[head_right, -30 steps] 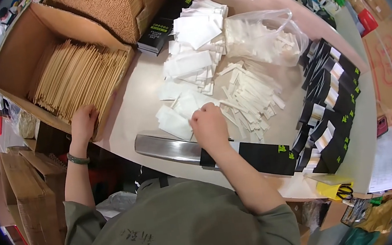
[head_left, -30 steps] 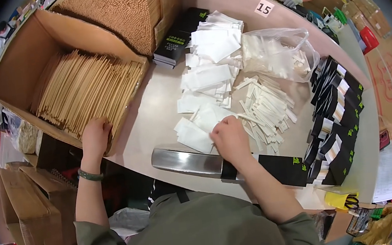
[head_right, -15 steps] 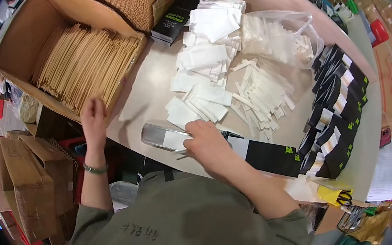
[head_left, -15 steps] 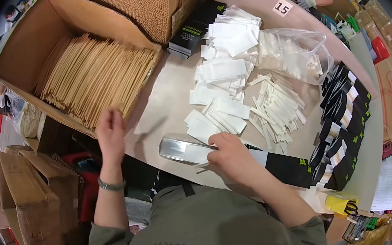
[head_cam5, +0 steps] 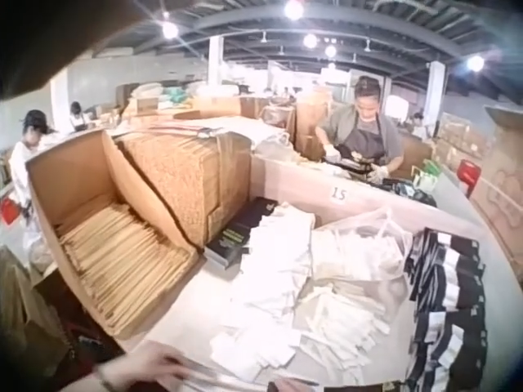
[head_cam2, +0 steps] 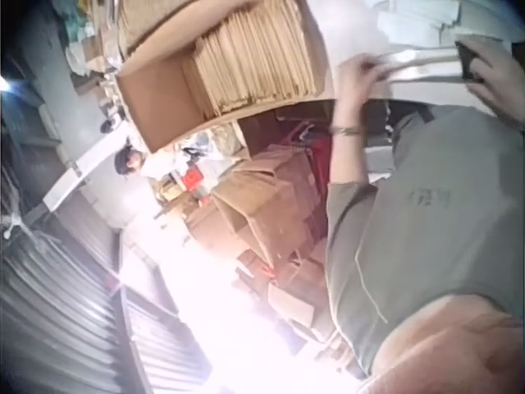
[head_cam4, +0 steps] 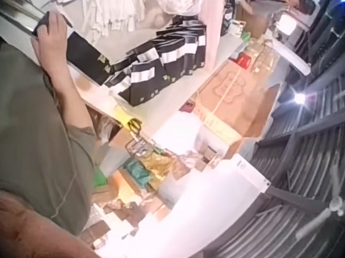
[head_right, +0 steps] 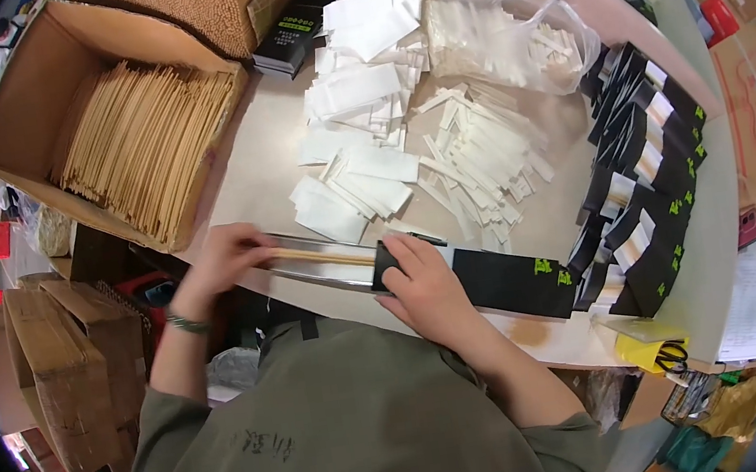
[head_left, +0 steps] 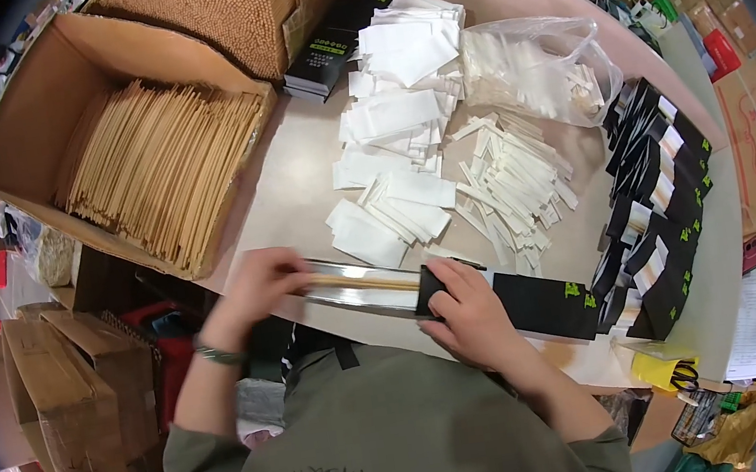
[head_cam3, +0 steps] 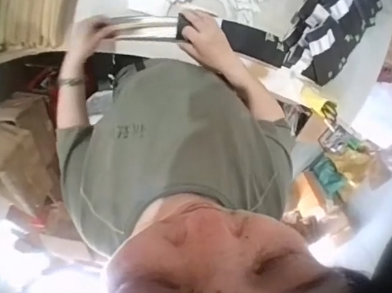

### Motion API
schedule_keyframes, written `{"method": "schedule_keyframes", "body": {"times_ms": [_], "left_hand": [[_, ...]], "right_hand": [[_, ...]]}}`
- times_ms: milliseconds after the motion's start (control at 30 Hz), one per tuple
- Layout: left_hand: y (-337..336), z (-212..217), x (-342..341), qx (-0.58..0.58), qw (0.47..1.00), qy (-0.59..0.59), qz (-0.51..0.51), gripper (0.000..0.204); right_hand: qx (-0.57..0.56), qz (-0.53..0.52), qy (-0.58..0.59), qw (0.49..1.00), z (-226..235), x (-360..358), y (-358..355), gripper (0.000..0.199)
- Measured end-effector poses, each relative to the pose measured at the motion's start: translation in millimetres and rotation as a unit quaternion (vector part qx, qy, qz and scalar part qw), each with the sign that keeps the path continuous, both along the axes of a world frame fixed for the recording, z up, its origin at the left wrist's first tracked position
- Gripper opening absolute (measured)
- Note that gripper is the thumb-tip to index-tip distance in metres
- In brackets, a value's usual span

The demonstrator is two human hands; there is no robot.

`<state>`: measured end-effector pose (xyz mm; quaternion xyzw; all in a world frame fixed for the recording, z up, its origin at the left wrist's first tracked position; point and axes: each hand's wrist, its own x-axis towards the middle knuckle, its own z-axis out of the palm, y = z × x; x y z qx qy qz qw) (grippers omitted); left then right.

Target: Packaging chopsticks into sleeves and bundling them into boxes at a factory workstation.

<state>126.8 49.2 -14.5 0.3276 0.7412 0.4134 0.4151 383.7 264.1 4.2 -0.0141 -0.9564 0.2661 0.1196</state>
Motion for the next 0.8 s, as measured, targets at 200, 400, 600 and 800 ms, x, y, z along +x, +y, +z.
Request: {"method": "schedule_keyframes", "body": {"times_ms": [200,400,600,800], "left_hand": [[53,-1,72,0.132,0.968,0.212,-0.011,0.012],[73,7,113,0.153,0.980,0.120,-0.030,0.043],[46,19,58,0.110,0.836,0.516,-0.154,0.061],[45,29,59,-0.048,0.944,0.325,-0.016,0.038]], "right_hand": [[-0.002,-0.016,-0.030,0.999,0,-9,-5,0.039],[0.033,-0.025,-0.009,0.999,-3,-7,-4,0.034],[0.044,-0.001,-0.003,0.999,22,-9,1,0.044],[0.030,-0.192,-0.028,0.981,60,29,108,0.021]]}}
